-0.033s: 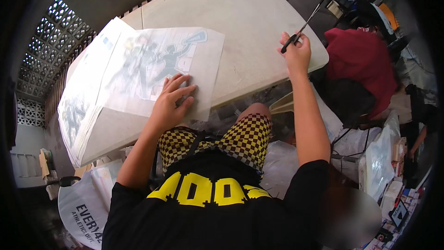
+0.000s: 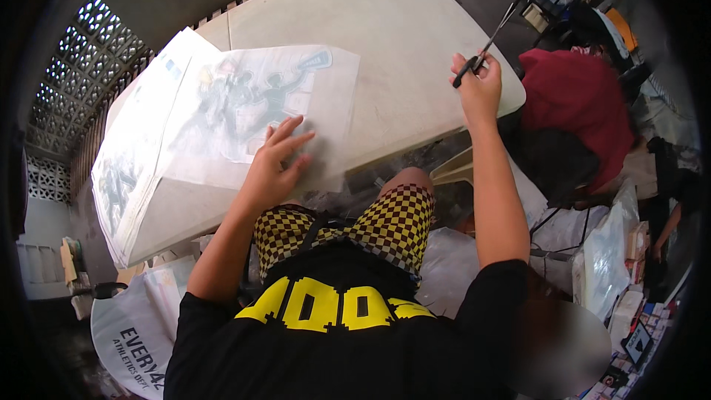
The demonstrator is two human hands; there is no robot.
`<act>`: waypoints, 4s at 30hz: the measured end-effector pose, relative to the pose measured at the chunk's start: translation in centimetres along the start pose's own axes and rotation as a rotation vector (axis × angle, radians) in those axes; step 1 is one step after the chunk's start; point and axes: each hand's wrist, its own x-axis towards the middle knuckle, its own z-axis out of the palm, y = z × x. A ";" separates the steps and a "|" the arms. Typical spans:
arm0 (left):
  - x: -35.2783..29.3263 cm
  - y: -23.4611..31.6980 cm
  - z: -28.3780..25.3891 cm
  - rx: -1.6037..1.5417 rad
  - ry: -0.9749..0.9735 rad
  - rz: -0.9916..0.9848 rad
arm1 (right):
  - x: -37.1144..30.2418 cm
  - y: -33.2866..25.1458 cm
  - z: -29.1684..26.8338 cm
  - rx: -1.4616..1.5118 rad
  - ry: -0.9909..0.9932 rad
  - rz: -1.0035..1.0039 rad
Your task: The person sits on the floor and uses scissors to cut out individual sticker designs from a large sheet. They repeatedly trim the edges of the printed figures and text, separating them from the backing material.
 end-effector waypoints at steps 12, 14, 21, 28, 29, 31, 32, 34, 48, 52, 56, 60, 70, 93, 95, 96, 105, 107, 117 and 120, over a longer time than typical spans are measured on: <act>-5.7 0.5 -1.4 0.413 -0.056 0.262 | -22.3 -3.4 -4.9 -0.010 -0.595 0.627; -4.8 0.6 -0.5 0.396 0.012 0.246 | -25.7 -3.5 -5.1 0.132 -0.620 0.725; -2.1 1.3 1.8 0.356 0.108 0.255 | -29.8 -3.7 -1.7 0.276 -0.604 0.778; -3.6 1.5 2.1 0.367 0.080 0.257 | -29.5 -3.3 2.8 0.151 -0.473 0.731; -3.7 1.6 2.2 0.360 0.082 0.255 | -29.4 -3.4 2.8 0.137 -0.484 0.728; -3.8 1.4 2.3 0.359 0.086 0.256 | -29.1 -3.5 2.9 0.104 -0.504 0.720; -3.9 1.3 2.4 0.356 0.088 0.257 | -29.0 -3.7 2.9 0.089 -0.511 0.709; -3.8 1.4 2.3 0.348 0.089 0.258 | -28.8 -3.9 3.1 0.062 -0.524 0.685; -3.4 2.5 2.2 0.367 0.028 0.306 | -28.2 -4.3 4.5 -0.054 -0.487 0.727; -3.8 3.2 1.9 0.316 0.031 0.286 | -27.2 -3.7 5.3 0.003 -0.465 0.697; -3.8 3.4 1.9 0.308 0.031 0.276 | -27.2 -3.6 5.2 0.032 -0.444 0.711; -3.7 3.1 2.0 0.312 0.036 0.282 | -27.1 -3.9 5.2 0.006 -0.446 0.737; -4.3 3.3 1.4 0.232 0.057 0.296 | -26.0 -3.5 4.2 0.001 -0.468 0.742; -4.8 4.0 0.6 0.147 0.052 0.302 | -25.8 -3.4 5.6 0.040 -0.423 0.721; -5.0 4.2 0.5 0.136 0.046 0.302 | -25.7 -3.5 6.3 0.050 -0.407 0.669; -5.1 4.3 0.4 0.130 0.042 0.302 | -25.6 -3.5 6.3 0.038 -0.421 0.664; -5.4 5.2 0.1 0.119 0.045 0.272 | -25.9 -2.6 7.2 -0.031 -0.436 0.613; -5.4 5.2 0.1 0.118 0.044 0.276 | -25.9 -2.4 7.3 -0.053 -0.444 0.585; -5.9 5.4 -0.1 0.125 0.048 0.312 | -25.1 -2.2 8.1 -0.086 -0.439 0.564; -6.2 5.6 -0.4 0.136 0.032 0.320 | -24.4 -2.3 8.4 -0.088 -0.436 0.556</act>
